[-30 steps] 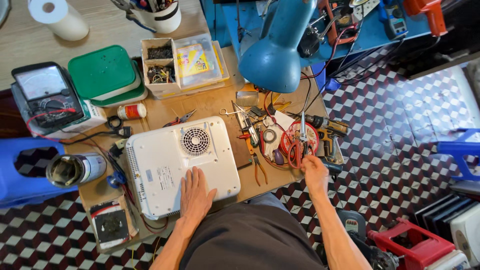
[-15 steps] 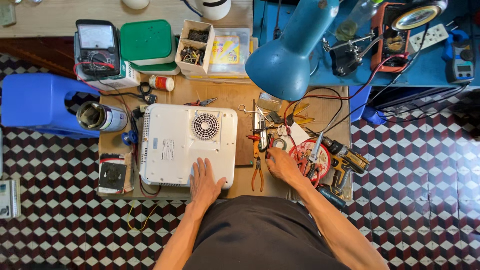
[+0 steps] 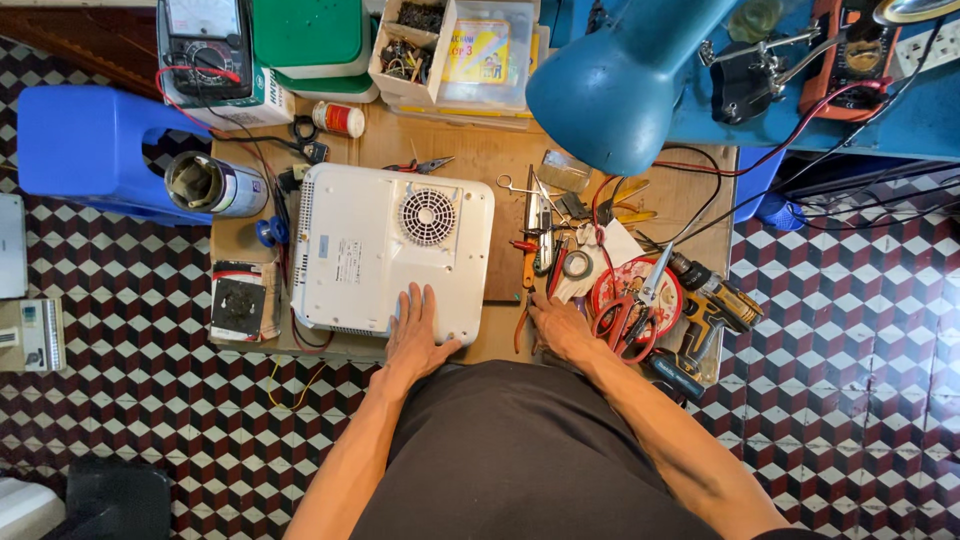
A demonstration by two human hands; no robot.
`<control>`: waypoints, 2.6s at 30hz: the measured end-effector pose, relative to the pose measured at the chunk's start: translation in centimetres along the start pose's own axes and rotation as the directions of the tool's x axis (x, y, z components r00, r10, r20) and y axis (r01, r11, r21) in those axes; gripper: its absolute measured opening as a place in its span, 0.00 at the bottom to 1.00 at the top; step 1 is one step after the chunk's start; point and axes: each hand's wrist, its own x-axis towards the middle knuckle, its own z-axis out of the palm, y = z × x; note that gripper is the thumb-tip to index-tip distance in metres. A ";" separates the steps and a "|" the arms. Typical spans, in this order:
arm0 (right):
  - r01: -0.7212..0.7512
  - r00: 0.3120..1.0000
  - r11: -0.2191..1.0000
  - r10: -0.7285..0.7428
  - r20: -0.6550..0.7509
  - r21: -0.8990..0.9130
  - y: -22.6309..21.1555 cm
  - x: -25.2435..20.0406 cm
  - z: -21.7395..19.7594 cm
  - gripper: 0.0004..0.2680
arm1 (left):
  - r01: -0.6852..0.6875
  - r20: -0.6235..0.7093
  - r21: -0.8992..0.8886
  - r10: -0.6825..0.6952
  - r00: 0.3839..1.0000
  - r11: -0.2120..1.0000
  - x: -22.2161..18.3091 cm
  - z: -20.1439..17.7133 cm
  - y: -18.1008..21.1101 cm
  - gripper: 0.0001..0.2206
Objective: The person presses buttons on a white induction cooktop, then flips it over to access the underside. Using a cordless drill, the person removes multiple screws from the back panel of the cooktop.
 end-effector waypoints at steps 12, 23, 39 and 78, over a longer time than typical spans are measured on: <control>-0.068 0.990 0.996 0.060 -0.129 -0.058 -2.6 -0.3 -0.9 0.12 | 0.001 0.020 -0.025 -0.001 1.000 1.000 0.1 0.2 -0.2 0.55; 0.041 0.966 0.996 -0.060 -0.251 -0.081 -3.0 -0.5 0.4 0.26 | -0.025 -0.023 -0.031 0.024 0.999 0.999 -0.1 0.2 0.0 0.55; -0.175 0.742 0.840 0.455 -0.493 0.513 -3.7 -3.1 -5.3 0.08 | -0.075 -0.095 -0.056 0.069 0.993 0.996 -0.5 0.4 -0.3 0.47; 0.094 0.299 -0.194 0.941 0.158 0.977 11.6 -17.8 0.8 0.10 | 0.068 0.091 0.162 -0.084 0.992 0.984 -0.3 -1.5 1.7 0.57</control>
